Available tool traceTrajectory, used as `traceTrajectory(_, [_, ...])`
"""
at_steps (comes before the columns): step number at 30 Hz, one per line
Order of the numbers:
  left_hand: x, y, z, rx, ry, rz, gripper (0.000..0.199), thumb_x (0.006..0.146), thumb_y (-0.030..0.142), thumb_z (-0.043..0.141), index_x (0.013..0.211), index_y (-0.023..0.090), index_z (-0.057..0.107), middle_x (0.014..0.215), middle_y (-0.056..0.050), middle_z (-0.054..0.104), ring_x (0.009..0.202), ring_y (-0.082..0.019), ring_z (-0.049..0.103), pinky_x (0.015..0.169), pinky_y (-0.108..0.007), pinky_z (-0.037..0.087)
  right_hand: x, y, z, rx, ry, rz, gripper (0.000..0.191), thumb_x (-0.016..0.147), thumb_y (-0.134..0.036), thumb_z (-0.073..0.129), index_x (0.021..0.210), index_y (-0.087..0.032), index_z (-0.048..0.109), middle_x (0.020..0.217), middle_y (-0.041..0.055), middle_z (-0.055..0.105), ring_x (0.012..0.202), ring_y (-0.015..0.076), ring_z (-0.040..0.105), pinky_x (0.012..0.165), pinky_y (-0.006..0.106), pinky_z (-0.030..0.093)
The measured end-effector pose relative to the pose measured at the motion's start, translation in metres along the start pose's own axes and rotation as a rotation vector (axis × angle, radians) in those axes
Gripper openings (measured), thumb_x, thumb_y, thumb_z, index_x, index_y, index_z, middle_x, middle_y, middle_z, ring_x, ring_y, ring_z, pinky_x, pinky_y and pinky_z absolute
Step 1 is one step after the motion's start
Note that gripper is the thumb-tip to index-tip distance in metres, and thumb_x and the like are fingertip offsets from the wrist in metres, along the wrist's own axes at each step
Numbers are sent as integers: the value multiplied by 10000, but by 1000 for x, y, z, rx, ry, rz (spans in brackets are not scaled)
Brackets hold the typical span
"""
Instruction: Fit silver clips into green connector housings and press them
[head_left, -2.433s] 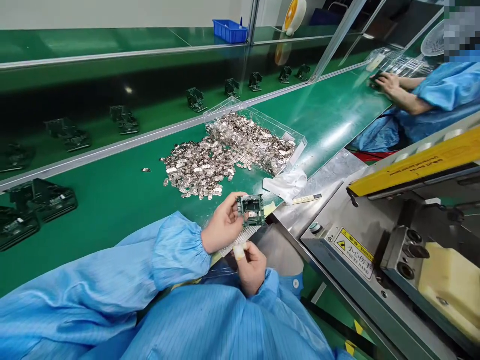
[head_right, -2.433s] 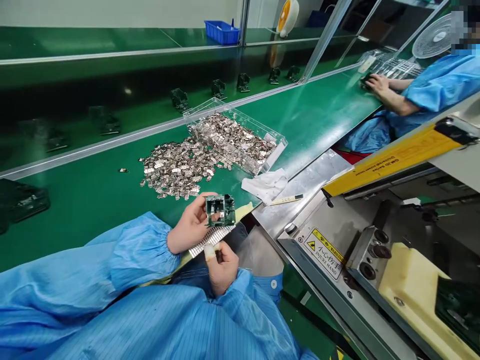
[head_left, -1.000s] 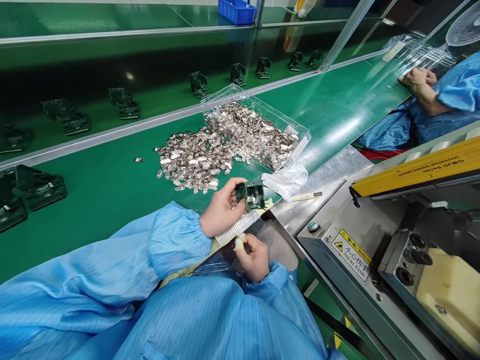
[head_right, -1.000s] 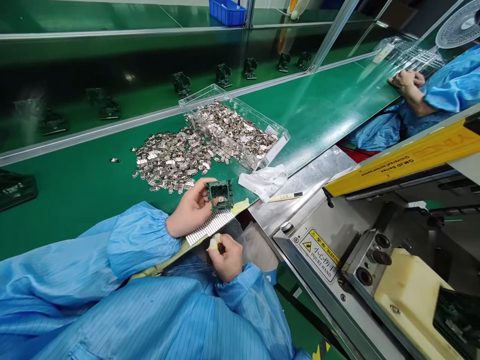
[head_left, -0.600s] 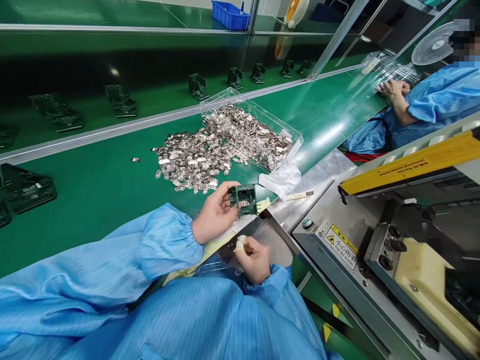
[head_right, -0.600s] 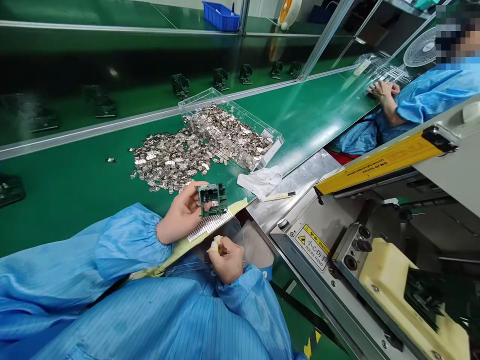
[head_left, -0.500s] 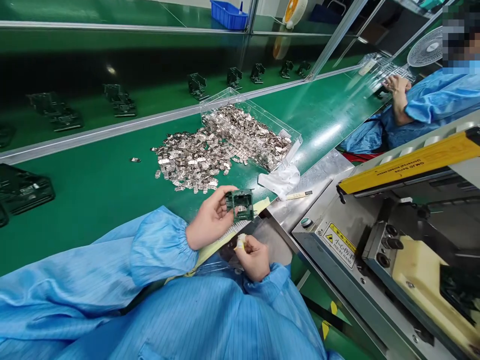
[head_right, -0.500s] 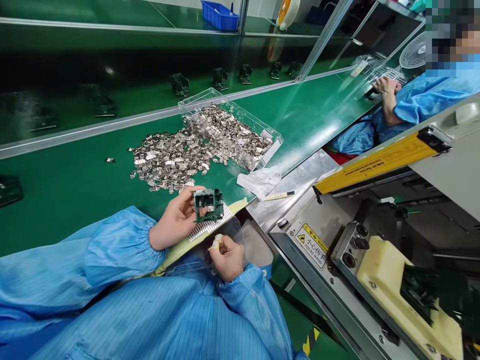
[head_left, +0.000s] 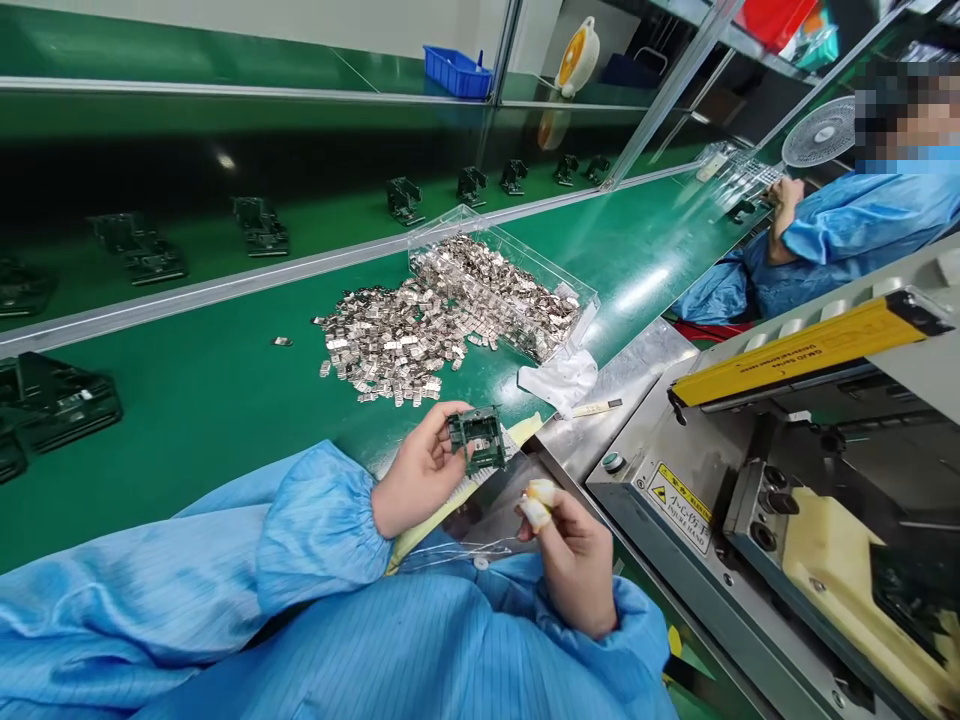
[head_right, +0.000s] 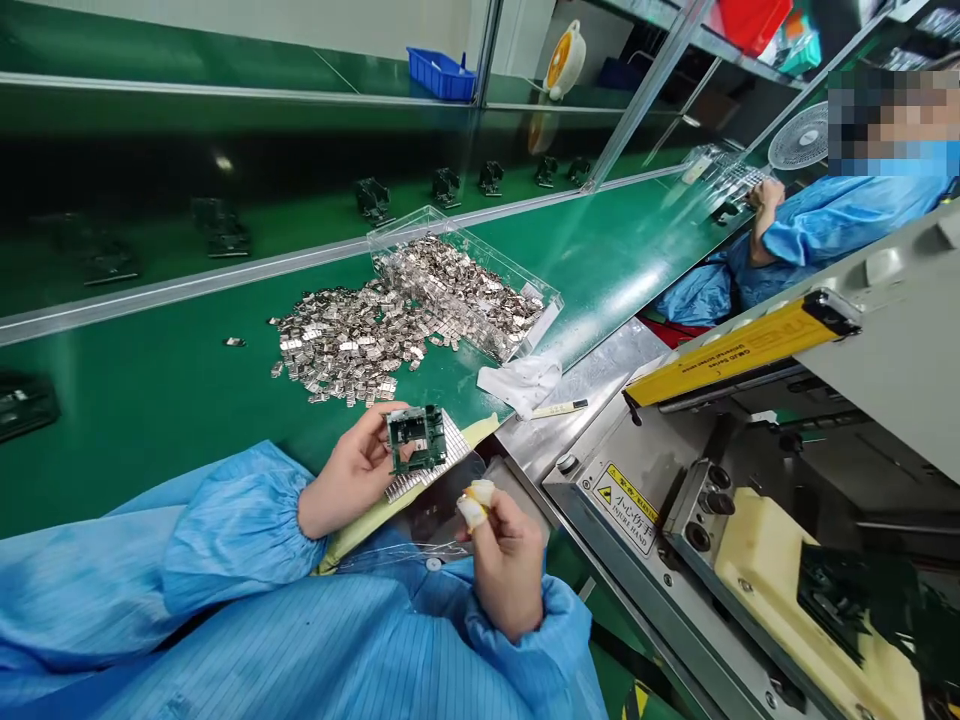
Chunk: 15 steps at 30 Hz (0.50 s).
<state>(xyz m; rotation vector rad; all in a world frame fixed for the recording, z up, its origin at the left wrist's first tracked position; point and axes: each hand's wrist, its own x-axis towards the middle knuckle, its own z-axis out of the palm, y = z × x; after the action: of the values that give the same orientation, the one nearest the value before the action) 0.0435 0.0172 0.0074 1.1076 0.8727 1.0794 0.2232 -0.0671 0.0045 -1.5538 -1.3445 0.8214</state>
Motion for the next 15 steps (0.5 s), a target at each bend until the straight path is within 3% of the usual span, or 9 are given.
traceTrajectory(3, [-5, -2, 4, -11, 0, 25, 397, 833, 348, 687, 1146, 202, 491, 957, -34, 649, 884, -149, 646, 793, -247, 522, 5, -12, 8, 32, 162, -134, 76, 868, -238, 618, 890, -198, 679, 888, 56, 679, 809, 193, 649, 716, 300, 525])
traceTrajectory(7, [-11, -2, 9, -32, -11, 66, 382, 882, 356, 634, 1189, 211, 458, 1032, -55, 647, 967, -159, 642, 854, -263, 517, 14, -17, 37, 61, 298, -258, 77, 868, -199, 601, 919, -204, 658, 1233, 111, 553, 1178, 260, 539, 1007, 446, 429])
traceTrajectory(11, [-16, 1, 11, -13, -21, 87, 367, 903, 352, 605, 1208, 215, 453, 1091, -79, 643, 967, -176, 650, 856, -292, 532, 19, -22, 61, 98, 322, -266, 68, 866, -186, 588, 905, -195, 642, 1344, 133, 482, 1290, 286, 456, 1078, 506, 355])
traceTrajectory(15, [-19, 2, 12, -7, -33, 104, 363, 896, 312, 607, 1214, 230, 451, 1142, -84, 635, 992, -186, 658, 908, -329, 535, 21, -26, 71, 39, 366, -279, 35, 862, -193, 596, 840, -192, 623, 1358, 142, 491, 1301, 293, 440, 1043, 484, 383])
